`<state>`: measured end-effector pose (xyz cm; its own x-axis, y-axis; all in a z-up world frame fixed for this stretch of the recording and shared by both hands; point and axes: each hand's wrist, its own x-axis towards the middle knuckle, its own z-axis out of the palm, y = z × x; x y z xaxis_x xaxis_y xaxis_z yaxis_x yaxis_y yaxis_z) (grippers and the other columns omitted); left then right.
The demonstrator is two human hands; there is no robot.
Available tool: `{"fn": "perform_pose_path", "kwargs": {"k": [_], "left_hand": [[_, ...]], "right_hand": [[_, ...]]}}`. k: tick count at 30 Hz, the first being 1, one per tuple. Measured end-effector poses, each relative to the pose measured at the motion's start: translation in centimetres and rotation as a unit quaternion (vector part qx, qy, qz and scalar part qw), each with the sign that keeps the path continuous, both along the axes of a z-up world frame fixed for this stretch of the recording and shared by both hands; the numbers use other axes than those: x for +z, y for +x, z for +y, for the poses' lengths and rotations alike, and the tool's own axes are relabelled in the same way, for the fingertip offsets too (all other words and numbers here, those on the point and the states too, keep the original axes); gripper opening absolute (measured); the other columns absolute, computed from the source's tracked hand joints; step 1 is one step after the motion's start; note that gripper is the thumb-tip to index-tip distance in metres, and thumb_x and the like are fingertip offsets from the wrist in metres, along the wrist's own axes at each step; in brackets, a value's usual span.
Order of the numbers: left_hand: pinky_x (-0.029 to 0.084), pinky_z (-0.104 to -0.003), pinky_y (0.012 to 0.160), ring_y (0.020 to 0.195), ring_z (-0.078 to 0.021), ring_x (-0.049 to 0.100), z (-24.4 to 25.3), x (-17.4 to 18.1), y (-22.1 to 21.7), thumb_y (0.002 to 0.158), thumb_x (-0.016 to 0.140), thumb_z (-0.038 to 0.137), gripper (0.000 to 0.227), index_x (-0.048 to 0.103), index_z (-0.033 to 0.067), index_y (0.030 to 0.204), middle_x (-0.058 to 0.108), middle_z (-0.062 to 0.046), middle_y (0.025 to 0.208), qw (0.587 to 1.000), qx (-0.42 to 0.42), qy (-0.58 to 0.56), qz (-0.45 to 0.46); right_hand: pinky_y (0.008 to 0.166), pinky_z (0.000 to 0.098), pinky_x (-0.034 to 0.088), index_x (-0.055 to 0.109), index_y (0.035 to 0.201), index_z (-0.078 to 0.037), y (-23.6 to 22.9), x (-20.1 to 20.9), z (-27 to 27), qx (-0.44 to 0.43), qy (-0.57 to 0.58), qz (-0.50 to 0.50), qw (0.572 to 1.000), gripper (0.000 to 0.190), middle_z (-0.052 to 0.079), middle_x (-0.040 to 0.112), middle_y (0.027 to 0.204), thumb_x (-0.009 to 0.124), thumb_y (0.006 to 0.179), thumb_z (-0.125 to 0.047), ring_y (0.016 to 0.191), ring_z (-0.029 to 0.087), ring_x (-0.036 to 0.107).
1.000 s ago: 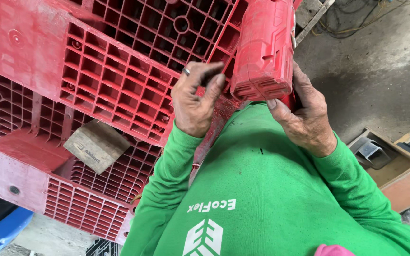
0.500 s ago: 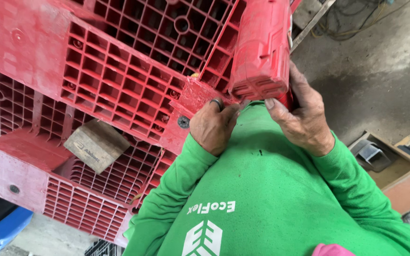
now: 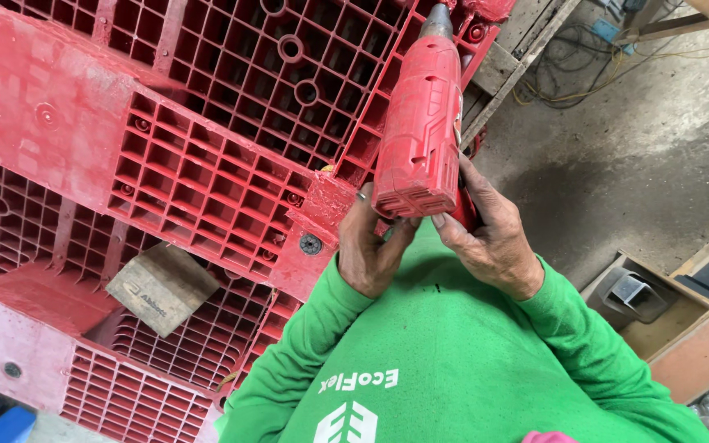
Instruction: The person uses a soldering iron to melt and smooth the edges of a red plastic crate, then switches to a red power drill to work on the same area. The person continues to use the soldering iron to refine the melted plastic on the crate's grid structure.
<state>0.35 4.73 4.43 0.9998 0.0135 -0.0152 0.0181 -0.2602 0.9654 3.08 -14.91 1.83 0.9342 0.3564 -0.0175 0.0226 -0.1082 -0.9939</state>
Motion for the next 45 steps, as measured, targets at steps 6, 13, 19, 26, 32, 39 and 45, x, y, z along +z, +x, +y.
{"fn": "perform_pose_path", "kwargs": {"k": [6,13,19,26,32,39,45], "left_hand": [[0.061,-0.033,0.093,0.11,-0.0227,0.072,-0.9,0.1,-0.1,0.099,0.067,0.001,0.038,0.06,0.0041,0.136,0.068,-0.013,0.125,0.997,-0.027,-0.074,0.014],[0.058,-0.036,0.089,0.099,-0.0229,0.069,-0.8,0.4,-0.1,0.096,0.071,0.004,0.043,0.059,0.003,0.138,0.067,-0.014,0.121,0.997,-0.056,-0.051,0.021],[0.058,-0.037,0.086,0.096,-0.025,0.069,-0.8,0.1,0.2,0.097,0.07,0.006,0.042,0.06,0.0033,0.137,0.068,-0.015,0.118,0.996,-0.076,-0.034,0.016],[0.058,-0.038,0.085,0.1,-0.0273,0.069,-2.1,-1.6,-1.0,0.094,0.073,0.012,0.053,0.053,0.0073,0.143,0.062,-0.017,0.133,0.996,-0.086,-0.034,0.001],[0.058,-0.04,0.088,0.101,-0.0269,0.07,-3.2,-1.6,-0.7,0.094,0.073,0.021,0.062,0.048,0.011,0.15,0.064,-0.012,0.131,0.992,-0.118,-0.021,0.026],[0.057,-0.042,0.094,0.114,-0.0327,0.066,-5.1,-1.4,-0.7,0.096,0.071,0.025,0.066,0.044,0.0198,0.156,0.063,-0.012,0.129,0.994,-0.101,0.034,0.021],[0.057,-0.041,0.095,0.114,-0.0312,0.067,-7.2,-1.6,-0.3,0.096,0.069,0.025,0.063,0.045,0.0203,0.155,0.064,-0.01,0.13,0.998,-0.06,0.034,0.002]], "right_hand": [[0.095,0.0261,0.054,0.034,0.161,0.002,-0.2,-0.2,-0.2,-0.007,0.008,0.023,1.0,0.073,0.012,0.065,0.13,0.07,0.099,-0.006,0.111,0.012,0.062],[0.105,0.0292,0.055,0.031,0.162,0.0,0.1,-0.5,-0.4,0.001,0.034,0.01,0.999,0.072,0.011,0.064,0.137,0.068,0.1,-0.004,0.122,0.014,0.064],[0.113,0.0303,0.048,0.033,0.163,0.0,0.0,-0.8,-0.5,-0.009,0.064,0.024,0.998,0.069,0.013,0.059,0.146,0.066,0.103,-0.002,0.13,0.015,0.058],[0.098,0.0282,0.055,0.053,0.145,0.001,-0.6,-1.3,-2.0,-0.047,0.06,0.07,0.995,0.046,0.007,0.067,0.125,0.07,0.102,0.001,0.111,0.013,0.065],[0.092,0.0294,0.056,0.057,0.137,0.001,0.0,-1.9,-4.0,-0.036,0.036,0.06,0.997,0.042,0.007,0.067,0.116,0.073,0.098,0.002,0.103,0.014,0.066],[0.076,0.0272,0.052,0.054,0.132,0.001,1.0,-1.0,-6.1,-0.025,0.062,0.115,0.991,0.036,0.008,0.067,0.107,0.074,0.103,-0.003,0.086,0.014,0.064],[0.058,0.024,0.047,0.053,0.133,-0.003,2.6,-0.7,-8.3,0.037,0.076,0.134,0.987,0.033,0.004,0.063,0.093,0.07,0.104,-0.006,0.069,0.009,0.059]]}}
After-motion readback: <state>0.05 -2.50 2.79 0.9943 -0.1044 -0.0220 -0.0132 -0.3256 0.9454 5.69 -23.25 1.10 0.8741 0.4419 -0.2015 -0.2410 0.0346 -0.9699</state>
